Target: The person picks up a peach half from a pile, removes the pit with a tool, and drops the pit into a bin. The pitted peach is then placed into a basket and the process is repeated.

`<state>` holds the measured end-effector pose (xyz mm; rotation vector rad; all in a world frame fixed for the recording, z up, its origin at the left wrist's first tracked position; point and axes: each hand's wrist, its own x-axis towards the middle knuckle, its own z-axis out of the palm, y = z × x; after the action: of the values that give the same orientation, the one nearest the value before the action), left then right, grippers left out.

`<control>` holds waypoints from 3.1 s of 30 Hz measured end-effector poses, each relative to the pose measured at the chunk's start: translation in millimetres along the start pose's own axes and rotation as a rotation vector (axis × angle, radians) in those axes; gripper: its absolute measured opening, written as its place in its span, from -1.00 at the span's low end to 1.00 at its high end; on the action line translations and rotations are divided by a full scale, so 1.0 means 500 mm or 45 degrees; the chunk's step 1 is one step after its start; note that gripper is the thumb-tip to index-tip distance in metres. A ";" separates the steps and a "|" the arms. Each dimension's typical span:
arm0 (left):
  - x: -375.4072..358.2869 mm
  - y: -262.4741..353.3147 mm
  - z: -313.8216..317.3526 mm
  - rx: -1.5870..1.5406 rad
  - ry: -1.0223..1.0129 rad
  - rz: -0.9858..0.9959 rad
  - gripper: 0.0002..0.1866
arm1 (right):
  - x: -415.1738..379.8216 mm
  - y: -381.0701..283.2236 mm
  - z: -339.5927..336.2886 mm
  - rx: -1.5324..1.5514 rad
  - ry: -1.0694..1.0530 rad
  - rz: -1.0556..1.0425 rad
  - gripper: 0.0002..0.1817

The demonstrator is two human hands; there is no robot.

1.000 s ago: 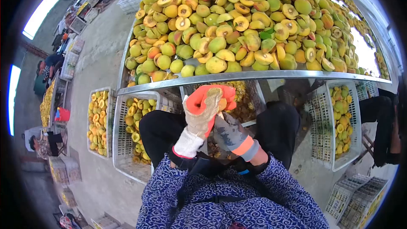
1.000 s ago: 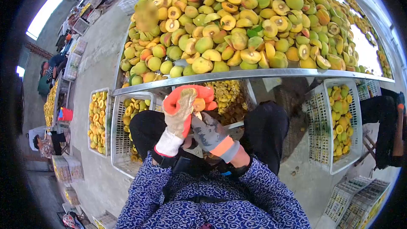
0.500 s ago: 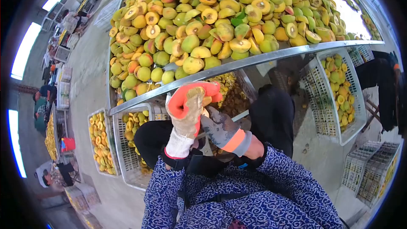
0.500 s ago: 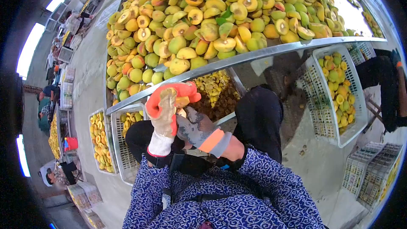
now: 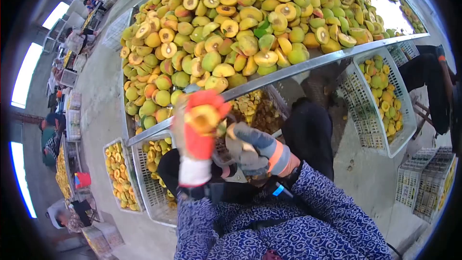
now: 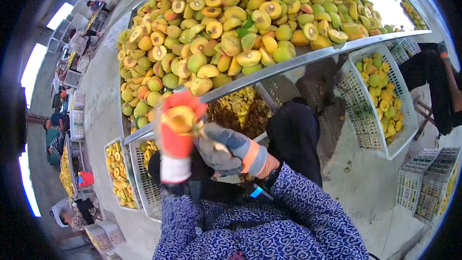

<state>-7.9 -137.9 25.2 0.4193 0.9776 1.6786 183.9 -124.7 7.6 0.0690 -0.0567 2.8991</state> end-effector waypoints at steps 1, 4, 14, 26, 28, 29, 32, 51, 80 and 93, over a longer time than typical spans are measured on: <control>-0.021 0.043 -0.026 0.341 0.064 0.301 -0.62 | 0.005 0.014 -0.017 0.130 0.114 -0.089 -0.68; -0.092 0.203 -0.178 1.301 0.453 0.607 -0.74 | 0.053 0.033 -0.127 0.729 0.681 -0.211 -0.65; 0.134 -0.018 -0.051 2.050 -0.064 0.751 -0.53 | 0.069 0.057 -0.131 0.041 0.990 -0.324 -0.63; 0.080 0.046 -0.102 0.036 -0.211 -0.096 -0.53 | 0.065 0.022 -0.079 -0.467 0.996 -0.646 -0.60; 0.044 0.038 -0.109 -0.228 -0.298 -0.315 -0.47 | 0.067 0.026 -0.094 -0.585 0.835 -0.731 -0.73; 0.030 0.029 -0.110 -0.267 -0.322 -0.330 -0.46 | 0.077 0.034 -0.104 -0.666 0.826 -0.783 -0.75; -0.030 0.006 -0.059 -0.251 -0.257 -0.290 -0.43 | 0.064 0.060 -0.098 -0.961 0.844 -0.789 -0.78; -0.071 -0.072 0.001 0.117 -0.049 0.189 -0.50 | 0.062 0.102 -0.109 -2.136 0.743 -1.052 -0.65; -0.069 -0.112 -0.004 0.012 0.163 0.333 -0.61 | 0.056 0.057 -0.105 -0.744 1.023 -0.853 -0.61; -0.095 -0.109 0.053 0.169 0.181 0.332 -0.63 | 0.052 0.116 -0.116 -2.068 0.968 -0.820 -0.61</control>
<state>60.8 -167.5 8.3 0.5397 1.1842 1.9043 142.2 -172.4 -50.8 -0.9951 -1.6838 1.3780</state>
